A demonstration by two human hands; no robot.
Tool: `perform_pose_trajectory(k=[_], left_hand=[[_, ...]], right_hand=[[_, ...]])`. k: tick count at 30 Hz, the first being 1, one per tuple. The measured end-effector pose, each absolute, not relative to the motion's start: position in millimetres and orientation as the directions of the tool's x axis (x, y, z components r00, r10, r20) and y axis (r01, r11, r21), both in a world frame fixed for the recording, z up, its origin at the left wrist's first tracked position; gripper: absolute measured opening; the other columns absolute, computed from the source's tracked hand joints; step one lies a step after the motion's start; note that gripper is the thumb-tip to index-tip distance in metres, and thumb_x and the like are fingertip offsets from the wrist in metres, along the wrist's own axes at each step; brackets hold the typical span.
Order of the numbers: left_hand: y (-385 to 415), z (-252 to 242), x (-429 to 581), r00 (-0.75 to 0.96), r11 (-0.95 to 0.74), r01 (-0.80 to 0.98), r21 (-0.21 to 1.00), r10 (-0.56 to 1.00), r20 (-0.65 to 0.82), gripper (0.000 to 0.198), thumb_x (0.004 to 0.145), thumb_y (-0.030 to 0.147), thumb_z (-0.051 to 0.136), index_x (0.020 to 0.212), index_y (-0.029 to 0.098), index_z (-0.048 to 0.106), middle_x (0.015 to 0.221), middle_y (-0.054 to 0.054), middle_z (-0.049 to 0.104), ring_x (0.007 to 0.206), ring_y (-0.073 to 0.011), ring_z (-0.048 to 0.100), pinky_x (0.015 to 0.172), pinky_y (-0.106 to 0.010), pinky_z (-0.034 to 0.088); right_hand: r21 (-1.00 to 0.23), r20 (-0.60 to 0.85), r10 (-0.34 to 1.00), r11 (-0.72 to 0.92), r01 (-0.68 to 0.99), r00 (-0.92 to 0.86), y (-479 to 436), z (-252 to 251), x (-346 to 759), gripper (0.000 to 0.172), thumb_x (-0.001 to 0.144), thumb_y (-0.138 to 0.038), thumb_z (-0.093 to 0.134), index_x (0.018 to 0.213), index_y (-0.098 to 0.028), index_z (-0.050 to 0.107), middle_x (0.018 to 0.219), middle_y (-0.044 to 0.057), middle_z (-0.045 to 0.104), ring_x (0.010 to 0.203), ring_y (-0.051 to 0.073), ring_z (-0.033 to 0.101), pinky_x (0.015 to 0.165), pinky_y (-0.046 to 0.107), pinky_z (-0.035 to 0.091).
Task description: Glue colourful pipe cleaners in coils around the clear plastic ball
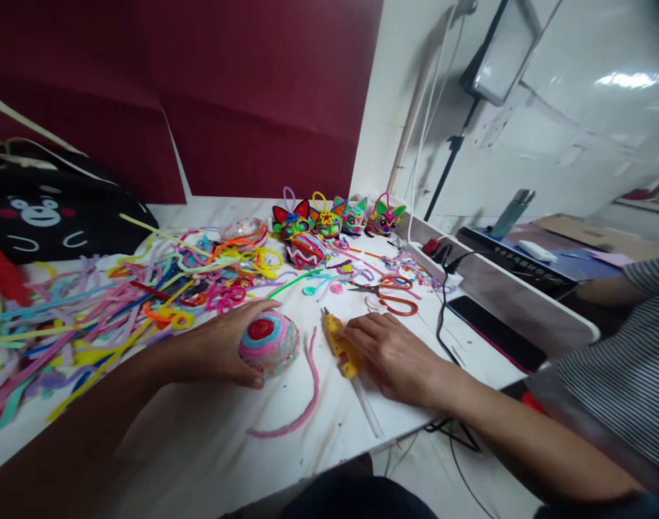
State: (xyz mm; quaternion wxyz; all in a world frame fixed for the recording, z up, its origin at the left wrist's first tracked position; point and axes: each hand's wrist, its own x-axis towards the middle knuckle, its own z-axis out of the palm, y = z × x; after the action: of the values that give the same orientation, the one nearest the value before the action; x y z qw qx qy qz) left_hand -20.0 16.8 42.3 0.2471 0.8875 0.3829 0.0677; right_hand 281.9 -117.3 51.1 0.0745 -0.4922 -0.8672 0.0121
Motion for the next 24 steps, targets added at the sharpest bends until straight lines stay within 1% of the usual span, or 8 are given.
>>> perform_pose_trajectory(k=[3,6,9,12,16,18,20,24], left_hand=[[16,42,-18,0.693,-0.593,0.645,0.482,0.72,-0.041,0.114,0.054,0.039,0.09,0.156,0.023,0.043,0.154,-0.015,0.056,0.138,-0.042,0.056,0.113,-0.045,0.048],[17,42,-16,0.684,-0.567,0.632,0.529,0.729,-0.036,0.112,0.056,0.037,0.088,0.156,0.023,0.041,0.15,-0.014,0.06,0.132,-0.0397,0.061,0.108,-0.042,0.053],[20,42,-15,0.633,-0.516,0.65,0.558,0.774,-0.023,0.114,0.054,0.036,0.087,0.157,0.02,0.04,0.149,-0.016,0.061,0.132,-0.04,0.061,0.106,-0.041,0.055],[22,42,-15,0.581,-0.478,0.662,0.578,0.814,0.008,0.117,0.052,0.039,0.086,0.156,0.018,0.039,0.152,-0.016,0.058,0.133,-0.0408,0.06,0.108,-0.042,0.054],[22,45,-12,0.546,-0.445,0.647,0.619,0.837,0.031,0.119,0.049,0.041,0.088,0.155,0.019,0.038,0.148,-0.015,0.06,0.13,-0.0397,0.062,0.105,-0.041,0.055],[21,46,-10,0.543,-0.44,0.629,0.64,0.839,0.043,0.117,0.05,0.039,0.087,0.155,0.02,0.038,0.146,-0.014,0.061,0.13,-0.0388,0.062,0.103,-0.039,0.057],[20,46,-8,0.53,-0.427,0.624,0.654,0.846,0.047,0.115,0.051,0.037,0.086,0.154,0.02,0.037,0.145,-0.013,0.062,0.13,-0.0383,0.062,0.101,-0.039,0.057],[23,41,-8,0.498,-0.434,0.631,0.643,0.862,0.094,0.114,0.048,0.04,0.088,0.151,0.022,0.041,0.144,-0.012,0.063,0.127,-0.0397,0.064,0.1,-0.04,0.058]], right_hand=[[-0.092,-0.01,0.892,0.449,0.889,-0.451,-112,49,289,0.058,0.085,-0.016,0.062,0.142,-0.007,0.055,0.139,0.021,0.061,0.126,0.035,0.056,0.104,0.051,0.047],[-0.07,-0.055,0.912,0.404,0.912,-0.408,-107,45,287,0.062,0.085,-0.018,0.062,0.145,-0.007,0.053,0.142,0.021,0.06,0.129,0.035,0.054,0.109,0.051,0.044],[-0.048,-0.065,0.926,0.369,0.928,-0.371,-105,43,283,0.05,0.086,-0.02,0.061,0.135,-0.007,0.061,0.135,0.02,0.063,0.124,0.035,0.057,0.107,0.049,0.045],[-0.047,-0.059,0.928,0.364,0.93,-0.367,-103,45,282,0.038,0.086,-0.023,0.061,0.12,-0.008,0.068,0.121,0.019,0.066,0.11,0.034,0.063,0.099,0.047,0.049],[-0.051,-0.031,0.931,0.362,0.931,-0.364,-102,48,284,0.035,0.082,-0.024,0.062,0.114,-0.009,0.067,0.112,0.015,0.066,0.096,0.029,0.065,0.086,0.04,0.053],[-0.063,-0.002,0.933,0.36,0.931,-0.36,-103,50,287,0.036,0.081,-0.023,0.06,0.115,-0.01,0.065,0.113,0.014,0.065,0.094,0.027,0.065,0.079,0.037,0.054],[-0.103,0.077,0.931,0.362,0.926,-0.356,-104,51,290,0.037,0.08,-0.021,0.059,0.116,-0.011,0.063,0.115,0.014,0.063,0.093,0.026,0.065,0.076,0.035,0.053],[-0.238,0.365,0.856,0.466,0.852,-0.366,-104,52,295,0.035,0.081,-0.019,0.059,0.115,-0.013,0.058,0.114,0.014,0.062,0.091,0.025,0.064,0.076,0.036,0.054]])
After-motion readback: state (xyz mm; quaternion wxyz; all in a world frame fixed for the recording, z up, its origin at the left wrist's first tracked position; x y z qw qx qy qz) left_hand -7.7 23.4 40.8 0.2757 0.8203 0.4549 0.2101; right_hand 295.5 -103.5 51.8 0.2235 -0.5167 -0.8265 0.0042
